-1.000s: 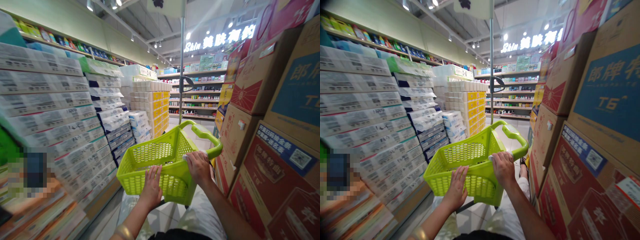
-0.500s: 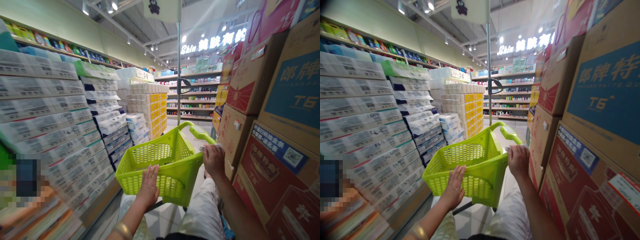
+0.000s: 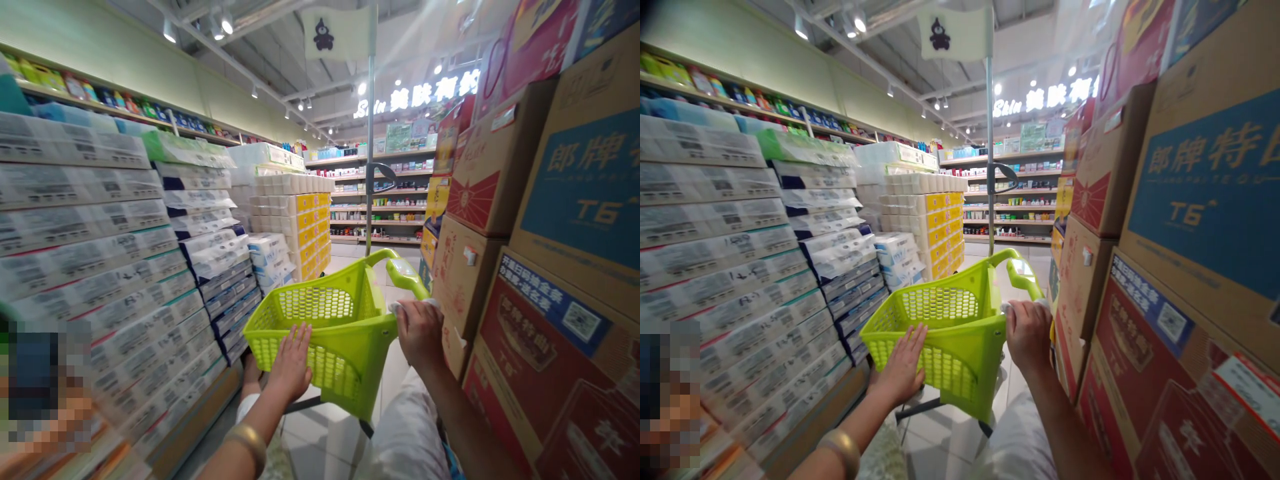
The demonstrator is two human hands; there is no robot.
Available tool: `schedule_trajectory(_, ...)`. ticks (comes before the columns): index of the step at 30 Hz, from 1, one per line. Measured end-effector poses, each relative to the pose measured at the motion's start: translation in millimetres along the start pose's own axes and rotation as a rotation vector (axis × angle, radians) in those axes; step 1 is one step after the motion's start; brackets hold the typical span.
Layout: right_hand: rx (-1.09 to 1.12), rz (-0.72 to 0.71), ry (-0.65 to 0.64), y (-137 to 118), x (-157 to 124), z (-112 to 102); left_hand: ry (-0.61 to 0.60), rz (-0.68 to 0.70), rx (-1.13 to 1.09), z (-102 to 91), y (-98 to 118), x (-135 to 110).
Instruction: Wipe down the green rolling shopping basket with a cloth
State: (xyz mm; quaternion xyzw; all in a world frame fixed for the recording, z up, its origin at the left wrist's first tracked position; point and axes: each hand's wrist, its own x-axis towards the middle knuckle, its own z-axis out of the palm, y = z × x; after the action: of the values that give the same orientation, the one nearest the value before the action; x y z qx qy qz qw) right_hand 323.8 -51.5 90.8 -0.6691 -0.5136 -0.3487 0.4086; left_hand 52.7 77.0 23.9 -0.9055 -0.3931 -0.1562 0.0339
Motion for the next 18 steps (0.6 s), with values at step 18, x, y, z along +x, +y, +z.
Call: schedule_trajectory(18, -0.019, -0.034, -0.077, -30.8, 9.2, 0.5, 0.11, 0.218, -0.453, -24.2, 79.6, 25.9)
